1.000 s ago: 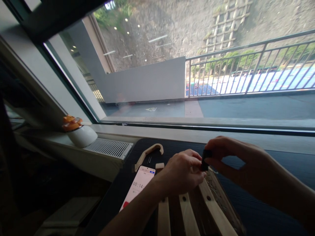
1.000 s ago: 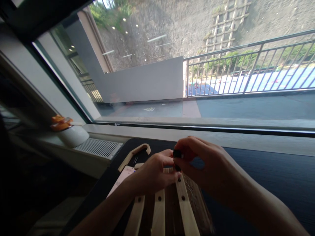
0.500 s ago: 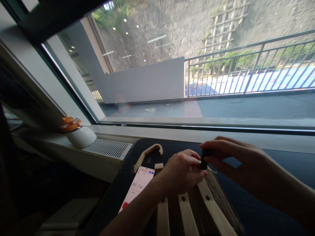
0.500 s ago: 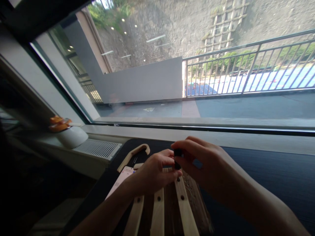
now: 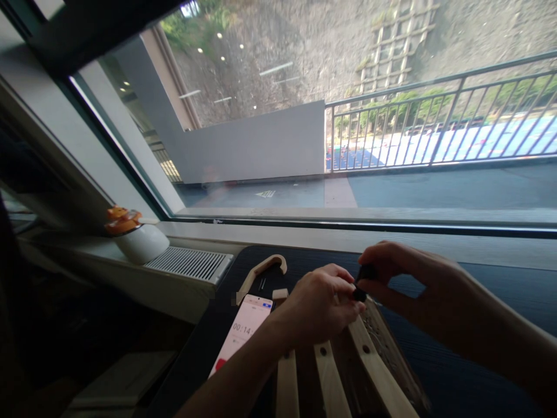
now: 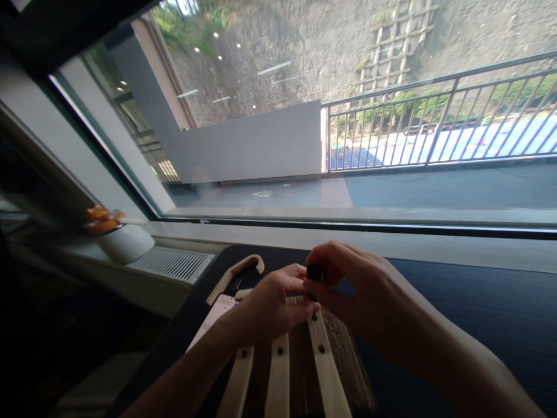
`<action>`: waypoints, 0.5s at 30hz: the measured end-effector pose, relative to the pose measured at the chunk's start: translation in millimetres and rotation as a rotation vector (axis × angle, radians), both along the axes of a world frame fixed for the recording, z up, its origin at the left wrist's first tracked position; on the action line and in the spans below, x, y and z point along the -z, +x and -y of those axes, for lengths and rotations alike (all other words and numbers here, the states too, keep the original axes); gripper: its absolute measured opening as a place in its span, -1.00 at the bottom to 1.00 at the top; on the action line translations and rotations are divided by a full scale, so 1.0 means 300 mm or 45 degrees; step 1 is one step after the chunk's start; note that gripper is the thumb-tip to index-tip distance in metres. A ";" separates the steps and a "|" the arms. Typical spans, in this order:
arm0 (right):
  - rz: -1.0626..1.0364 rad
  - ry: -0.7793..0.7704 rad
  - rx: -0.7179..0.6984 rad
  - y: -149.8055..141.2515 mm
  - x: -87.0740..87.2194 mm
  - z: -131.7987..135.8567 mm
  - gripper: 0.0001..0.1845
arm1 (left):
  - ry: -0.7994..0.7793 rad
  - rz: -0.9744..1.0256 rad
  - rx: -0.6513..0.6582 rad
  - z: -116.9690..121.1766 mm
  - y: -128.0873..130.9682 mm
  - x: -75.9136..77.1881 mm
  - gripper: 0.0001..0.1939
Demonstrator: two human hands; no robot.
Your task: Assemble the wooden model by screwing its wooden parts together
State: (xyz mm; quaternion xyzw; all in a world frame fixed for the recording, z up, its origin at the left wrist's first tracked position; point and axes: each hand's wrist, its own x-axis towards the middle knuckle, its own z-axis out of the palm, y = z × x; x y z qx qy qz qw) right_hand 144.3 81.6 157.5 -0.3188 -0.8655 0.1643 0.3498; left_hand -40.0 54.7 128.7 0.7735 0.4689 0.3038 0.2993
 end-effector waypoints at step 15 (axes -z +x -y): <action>0.032 0.022 -0.034 0.002 -0.006 -0.005 -0.80 | 0.013 -0.022 0.014 0.001 0.001 -0.010 -0.88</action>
